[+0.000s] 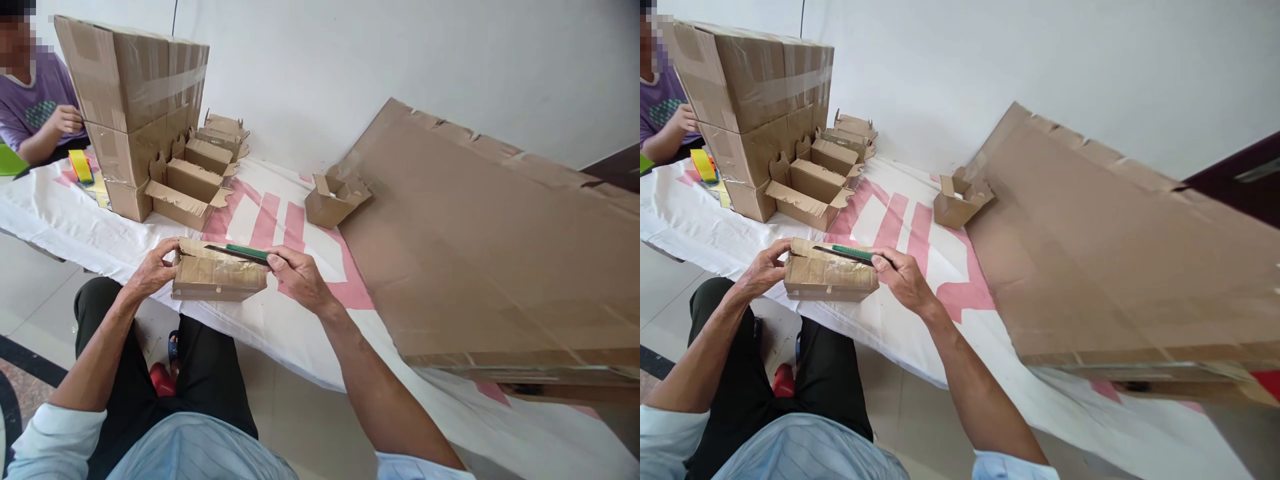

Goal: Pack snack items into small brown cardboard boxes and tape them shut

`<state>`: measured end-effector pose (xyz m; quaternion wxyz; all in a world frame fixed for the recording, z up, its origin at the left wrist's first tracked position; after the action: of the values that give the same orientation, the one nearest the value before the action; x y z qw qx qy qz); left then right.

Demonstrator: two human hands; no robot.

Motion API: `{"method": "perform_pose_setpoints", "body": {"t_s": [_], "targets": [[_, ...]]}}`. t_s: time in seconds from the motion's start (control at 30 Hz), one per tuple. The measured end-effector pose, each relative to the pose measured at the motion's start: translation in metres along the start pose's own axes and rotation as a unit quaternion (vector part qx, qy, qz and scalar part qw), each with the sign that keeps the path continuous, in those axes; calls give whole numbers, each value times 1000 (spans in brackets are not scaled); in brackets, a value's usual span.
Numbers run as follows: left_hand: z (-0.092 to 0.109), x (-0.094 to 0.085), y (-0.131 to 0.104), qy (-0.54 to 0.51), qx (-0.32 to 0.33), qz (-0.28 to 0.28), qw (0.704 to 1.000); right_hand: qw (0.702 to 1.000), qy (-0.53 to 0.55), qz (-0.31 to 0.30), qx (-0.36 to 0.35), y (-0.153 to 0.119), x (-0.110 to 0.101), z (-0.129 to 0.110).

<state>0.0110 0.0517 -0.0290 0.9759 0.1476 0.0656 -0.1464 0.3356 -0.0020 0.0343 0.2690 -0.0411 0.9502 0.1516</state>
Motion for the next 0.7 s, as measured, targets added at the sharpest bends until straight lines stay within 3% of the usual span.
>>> {"method": "perform_pose_setpoints", "body": {"t_s": [0.23, 0.7], "targets": [[-1, 3, 0, -13, 6, 6, 1000, 993, -84, -61, -54, 30, 6, -22], [-3, 3, -1, -12, 12, 4, 1000, 979, -148, -112, -83, 48, 11, -42]]}}
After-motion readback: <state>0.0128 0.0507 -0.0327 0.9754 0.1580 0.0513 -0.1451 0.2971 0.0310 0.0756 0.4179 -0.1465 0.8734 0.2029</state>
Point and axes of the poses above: each hand's wrist, its own y-axis towards the middle knuckle, its own x-axis out of the palm, z = x × y, the point moved 5 cm from there along y, towards the middle knuckle, and after that the axes turned 6 degrees about -y, right-handed, at the moved point
